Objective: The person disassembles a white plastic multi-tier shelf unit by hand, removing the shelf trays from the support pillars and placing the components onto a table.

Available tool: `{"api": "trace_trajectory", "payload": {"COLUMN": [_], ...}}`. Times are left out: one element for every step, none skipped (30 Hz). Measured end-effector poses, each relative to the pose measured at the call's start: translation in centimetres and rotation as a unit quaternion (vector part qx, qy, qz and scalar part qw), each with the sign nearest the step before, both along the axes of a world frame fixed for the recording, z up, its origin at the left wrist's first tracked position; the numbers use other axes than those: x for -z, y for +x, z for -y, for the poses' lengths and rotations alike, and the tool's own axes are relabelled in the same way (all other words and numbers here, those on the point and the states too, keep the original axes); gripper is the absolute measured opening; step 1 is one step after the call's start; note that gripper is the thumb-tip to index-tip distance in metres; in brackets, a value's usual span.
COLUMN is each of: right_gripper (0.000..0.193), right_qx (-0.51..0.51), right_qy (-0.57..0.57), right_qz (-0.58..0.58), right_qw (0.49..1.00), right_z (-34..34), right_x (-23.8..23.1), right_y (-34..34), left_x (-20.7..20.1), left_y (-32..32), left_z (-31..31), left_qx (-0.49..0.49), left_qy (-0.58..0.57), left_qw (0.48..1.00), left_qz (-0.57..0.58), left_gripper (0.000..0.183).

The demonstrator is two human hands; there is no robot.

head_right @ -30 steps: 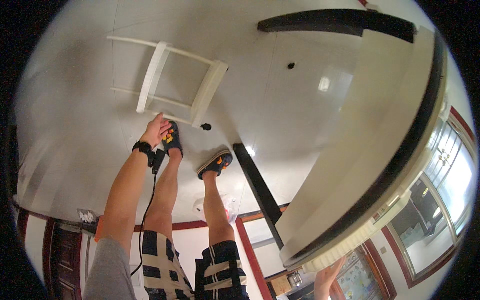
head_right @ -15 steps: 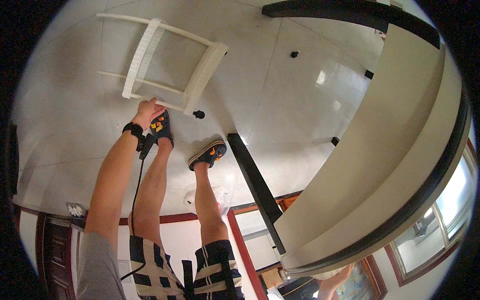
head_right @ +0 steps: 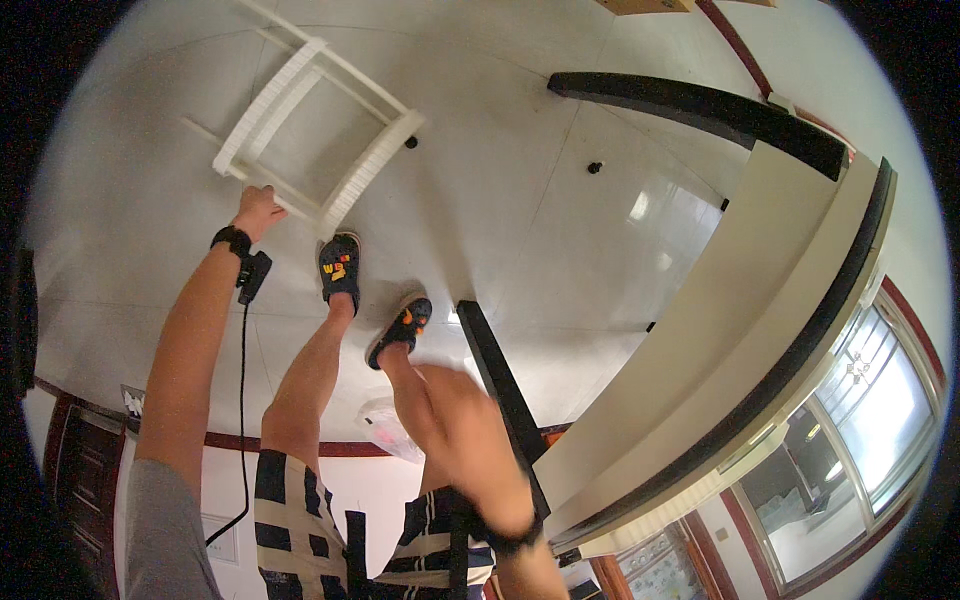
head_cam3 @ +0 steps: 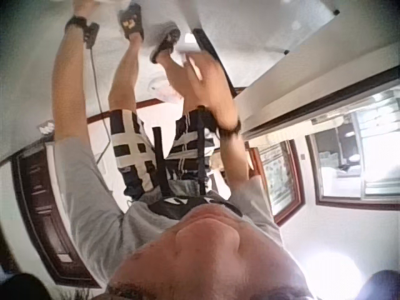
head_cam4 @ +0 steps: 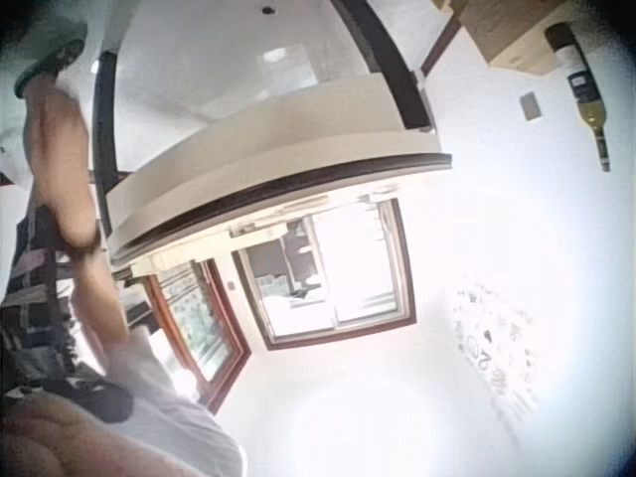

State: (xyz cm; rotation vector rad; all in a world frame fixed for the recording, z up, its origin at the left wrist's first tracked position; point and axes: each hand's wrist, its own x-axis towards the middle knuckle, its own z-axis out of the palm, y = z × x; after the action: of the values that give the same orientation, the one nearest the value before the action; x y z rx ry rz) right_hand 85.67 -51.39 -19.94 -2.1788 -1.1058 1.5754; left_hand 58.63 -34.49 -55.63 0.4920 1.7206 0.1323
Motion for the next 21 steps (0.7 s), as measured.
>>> {"api": "trace_trajectory", "payload": {"right_gripper": [0.028,0.027,0.027,0.032,0.032,0.035,0.040,0.044,0.048,0.053,0.059,0.063,0.067,0.067,0.069,0.069,0.070,0.070,0.070,0.070,0.071], "right_qx": [0.020,-0.039,-0.072,-0.072,0.000,-0.019,0.018,0.047,0.078,0.099,0.122,0.114,0.105,0.080,0.084,0.074,0.065,0.062,0.090,0.122,0.102], "right_qy": [-0.015,-0.057,-0.041,-0.017,-0.021,-0.107,-0.091,-0.122,-0.154,-0.156,-0.164,-0.181,-0.200,-0.201,-0.185,-0.173,-0.166,-0.169,-0.163,-0.152,-0.144], "right_qz": [-0.020,0.007,0.010,0.000,0.032,0.061,0.053,0.088,0.121,0.105,0.087,0.116,0.160,0.227,0.224,0.248,0.272,0.267,0.281,0.292,0.310], "right_qw": [0.999,0.998,0.997,0.997,0.999,0.992,0.994,0.987,0.978,0.977,0.975,0.970,0.961,0.950,0.953,0.950,0.946,0.947,0.941,0.936,0.934], "right_z": [-1.6,-0.8,-0.9,-1.2,-1.9,-3.1,-3.0,-2.9,-3.4,-4.0,-4.1,-3.6,-2.2,0.2,0.9,1.4,2.3,2.9,3.1,3.0,2.5], "right_x": [3.0,8.8,14.4,19.6,22.9,25.7,28.6,31.6,34.3,35.5,36.2,37.9,40.5,42.7,43.8,45.2,46.7,48.1,49.2,50.4,51.1], "right_y": [-0.1,0.5,1.2,2.8,4.5,6.3,8.6,10.6,12.5,13.5,14.0,15.2,18.0,22.0,23.8,26.2,28.4,29.1,30.7,31.5,30.9], "left_x": [-0.3,0.0,0.7,1.5,2.1,2.6,3.9,5.6,7.5,8.5,9.0,9.4,10.2,10.6,10.0,9.6,8.3,7.2,7.3,6.8,6.0], "left_y": [-0.6,-1.7,-3.0,-3.2,-2.9,-3.9,-5.8,-6.8,-7.5,-8.5,-11.1,-13.1,-11.5,-8.6,-7.7,-7.6,-6.9,-7.5,-7.3,-7.0,-7.0], "left_z": [-0.4,-1.4,-2.1,-2.4,-3.0,-3.4,-3.6,-3.8,-3.9,-2.6,-2.5,-3.3,-3.4,-3.5,-4.4,-5.9,-7.2,-8.6,-9.1,-9.8,-10.3], "left_qx": [0.010,0.021,0.011,0.012,0.027,0.044,0.396,0.401,0.407,0.078,0.098,0.118,0.121,0.174,0.224,0.220,0.205,0.221,0.213,0.214,0.236], "left_qy": [-0.004,0.000,0.017,0.019,0.028,0.034,0.045,0.061,0.077,0.077,0.088,0.103,0.105,0.108,0.112,0.082,0.065,0.070,0.061,0.064,0.095], "left_qw": [1.000,1.000,1.000,1.000,0.999,0.997,0.910,0.904,0.898,0.989,0.988,0.986,0.986,0.978,0.966,0.970,0.977,0.973,0.975,0.975,0.967], "left_qz": [0.007,0.010,-0.023,-0.022,-0.030,-0.045,-0.113,-0.132,-0.150,-0.098,-0.074,-0.048,-0.035,-0.040,-0.066,-0.056,-0.012,-0.022,-0.010,-0.008,-0.029], "left_gripper": [0.029,0.029,0.026,0.026,0.026,0.026,0.027,0.029,0.031,0.034,0.042,0.050,0.050,0.048,0.047,0.046,0.042,0.040,0.036,0.036,0.035]}}
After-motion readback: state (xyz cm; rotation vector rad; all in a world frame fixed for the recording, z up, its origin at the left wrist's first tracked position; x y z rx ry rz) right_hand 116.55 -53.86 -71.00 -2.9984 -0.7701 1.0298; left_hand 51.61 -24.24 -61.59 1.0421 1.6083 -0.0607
